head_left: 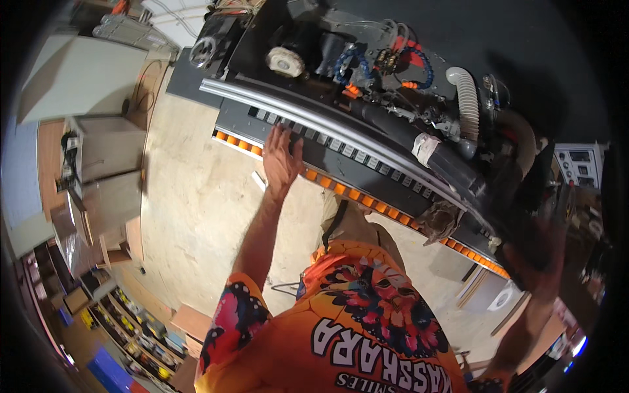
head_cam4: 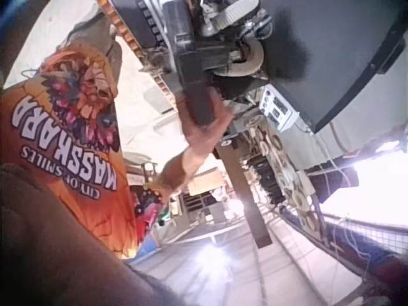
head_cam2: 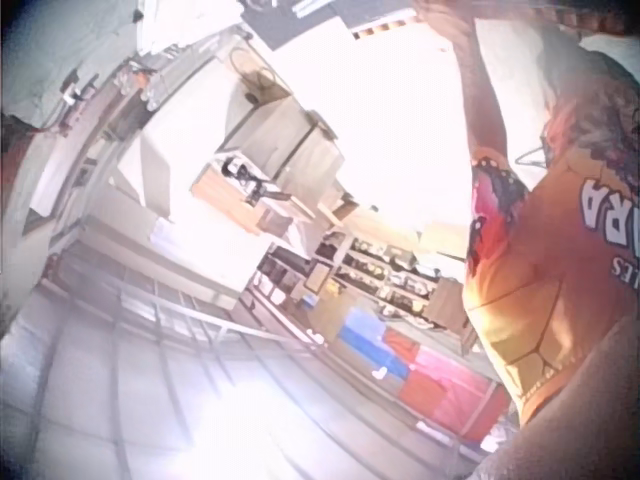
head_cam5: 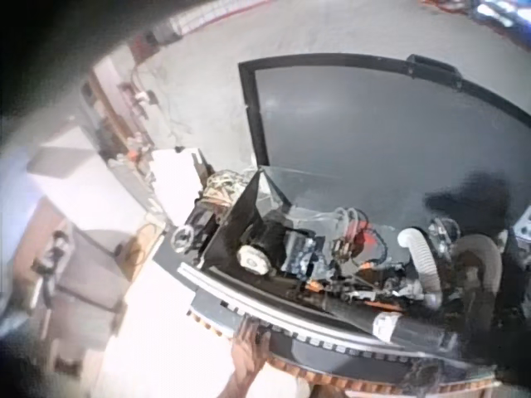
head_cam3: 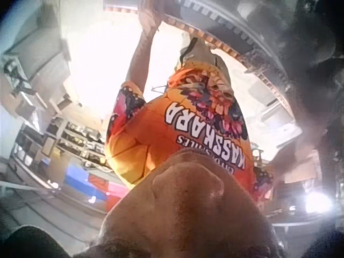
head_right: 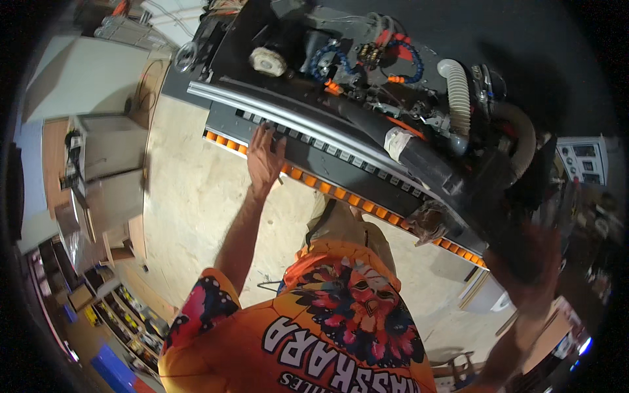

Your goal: The person performs maintenance on a woodworking edgebander by using a cloth to wipe down various components inside the machine, reaching into the internal mechanisms to clean them, and checking the placement of vacuum hoses.

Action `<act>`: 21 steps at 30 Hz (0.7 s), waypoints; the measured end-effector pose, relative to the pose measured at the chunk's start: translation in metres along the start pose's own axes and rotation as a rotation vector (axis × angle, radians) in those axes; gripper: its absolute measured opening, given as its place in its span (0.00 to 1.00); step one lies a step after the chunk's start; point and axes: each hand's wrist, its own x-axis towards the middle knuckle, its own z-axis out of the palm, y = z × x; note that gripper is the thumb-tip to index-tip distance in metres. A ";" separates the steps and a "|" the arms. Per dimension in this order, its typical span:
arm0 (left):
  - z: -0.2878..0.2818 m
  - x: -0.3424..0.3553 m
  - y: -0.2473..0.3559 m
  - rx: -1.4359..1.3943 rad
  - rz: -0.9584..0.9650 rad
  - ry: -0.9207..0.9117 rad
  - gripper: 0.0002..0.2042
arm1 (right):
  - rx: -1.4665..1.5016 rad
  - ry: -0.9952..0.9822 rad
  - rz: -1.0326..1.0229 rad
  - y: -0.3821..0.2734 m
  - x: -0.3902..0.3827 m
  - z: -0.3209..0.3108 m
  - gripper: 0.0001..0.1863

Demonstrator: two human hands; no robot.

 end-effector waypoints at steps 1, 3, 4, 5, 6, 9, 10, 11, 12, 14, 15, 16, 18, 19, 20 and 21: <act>0.001 0.004 0.008 0.022 0.002 -0.032 0.24 | -0.056 -0.059 -0.054 0.002 0.019 -0.003 0.40; 0.012 0.018 0.021 0.018 0.013 -0.045 0.30 | -0.173 -0.149 -0.157 0.000 0.049 -0.012 0.38; 0.015 0.017 0.024 0.087 -0.070 -0.070 0.39 | -0.311 -0.181 -0.273 -0.015 0.066 -0.009 0.38; 0.025 0.015 0.019 0.183 -0.094 -0.077 0.40 | -0.331 -0.210 -0.321 -0.021 0.081 0.000 0.37; 0.030 0.015 0.019 0.215 -0.105 -0.096 0.41 | -0.369 -0.233 -0.363 -0.031 0.094 0.007 0.37; 0.040 0.013 0.020 0.315 -0.140 -0.219 0.43 | -0.348 -0.285 -0.348 -0.039 0.126 0.024 0.37; 0.042 0.012 0.020 0.296 -0.121 -0.210 0.42 | -0.321 -0.305 -0.328 -0.038 0.136 0.028 0.37; 0.044 0.011 0.021 0.277 -0.103 -0.200 0.41 | -0.301 -0.341 -0.329 -0.036 0.148 0.028 0.37; 0.045 0.010 0.020 0.224 -0.077 -0.186 0.41 | -0.290 -0.361 -0.281 -0.034 0.157 0.028 0.37; 0.049 0.009 0.020 0.202 -0.073 -0.205 0.39 | -0.287 -0.376 -0.133 -0.032 0.173 0.025 0.39; 0.049 0.009 0.019 0.219 -0.086 -0.240 0.38 | -0.303 -0.384 -0.104 -0.036 0.182 0.023 0.40; 0.052 0.004 0.013 0.238 -0.079 -0.244 0.39 | -0.324 -0.394 -0.080 -0.041 0.192 0.021 0.41; 0.057 -0.003 0.005 0.276 -0.063 -0.247 0.42 | -0.346 -0.433 -0.153 -0.054 0.212 0.025 0.41; 0.058 -0.005 0.005 0.241 -0.077 -0.238 0.42 | -0.332 -0.451 -0.180 -0.056 0.219 0.027 0.41; 0.059 -0.006 0.005 0.206 -0.092 -0.229 0.43 | -0.271 -0.466 -0.189 -0.055 0.224 0.028 0.41; 0.059 -0.005 0.005 0.175 -0.103 -0.216 0.44 | -0.194 -0.462 -0.178 -0.053 0.228 0.031 0.40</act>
